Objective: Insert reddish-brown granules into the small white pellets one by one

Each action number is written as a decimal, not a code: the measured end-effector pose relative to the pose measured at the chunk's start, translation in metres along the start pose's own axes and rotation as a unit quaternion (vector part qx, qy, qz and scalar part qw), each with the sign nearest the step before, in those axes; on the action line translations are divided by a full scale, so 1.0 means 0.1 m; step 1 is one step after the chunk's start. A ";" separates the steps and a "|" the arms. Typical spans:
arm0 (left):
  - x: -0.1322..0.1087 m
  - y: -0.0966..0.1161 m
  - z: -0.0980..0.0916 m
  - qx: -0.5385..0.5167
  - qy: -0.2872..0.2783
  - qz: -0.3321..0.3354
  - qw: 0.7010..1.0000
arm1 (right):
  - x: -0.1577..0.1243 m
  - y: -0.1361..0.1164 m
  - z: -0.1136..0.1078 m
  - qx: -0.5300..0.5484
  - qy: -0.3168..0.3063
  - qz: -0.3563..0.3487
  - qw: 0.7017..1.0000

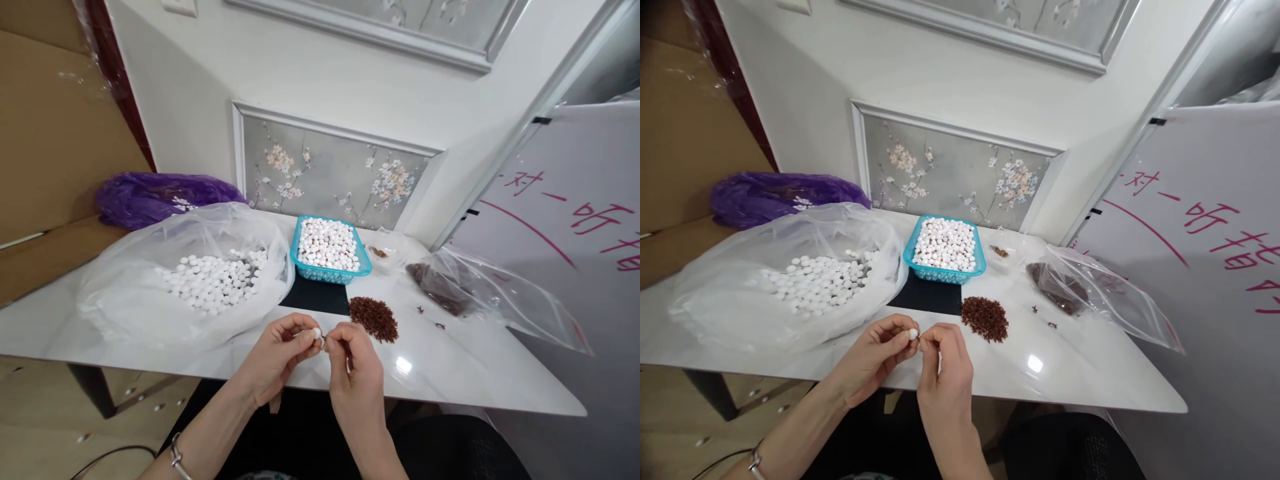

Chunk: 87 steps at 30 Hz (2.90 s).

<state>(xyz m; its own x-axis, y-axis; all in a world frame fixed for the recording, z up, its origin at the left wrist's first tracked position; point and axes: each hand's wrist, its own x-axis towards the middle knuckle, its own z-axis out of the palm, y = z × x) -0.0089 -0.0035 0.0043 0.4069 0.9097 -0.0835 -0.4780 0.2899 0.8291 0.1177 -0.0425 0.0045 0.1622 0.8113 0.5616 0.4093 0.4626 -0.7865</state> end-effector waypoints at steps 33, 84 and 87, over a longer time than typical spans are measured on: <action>0.03 -0.04 -0.02 0.043 0.046 0.049 0.997 | 0.02 0.06 0.08 -0.068 -0.002 -0.074 0.995; 0.00 0.03 -0.02 -0.028 0.009 -0.030 0.999 | -0.01 0.44 -0.32 -0.003 -0.094 0.040 0.995; -0.01 0.02 -0.03 -0.027 0.014 -0.031 0.999 | -0.03 0.50 -0.32 -0.011 -0.089 0.047 0.995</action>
<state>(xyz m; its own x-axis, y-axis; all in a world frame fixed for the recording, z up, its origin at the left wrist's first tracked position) -0.0130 -0.0031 0.0046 0.4160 0.8970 -0.1491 -0.4945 0.3608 0.7908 0.1664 -0.0331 -0.0284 0.0403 0.9016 0.4307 0.4191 0.3761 -0.8264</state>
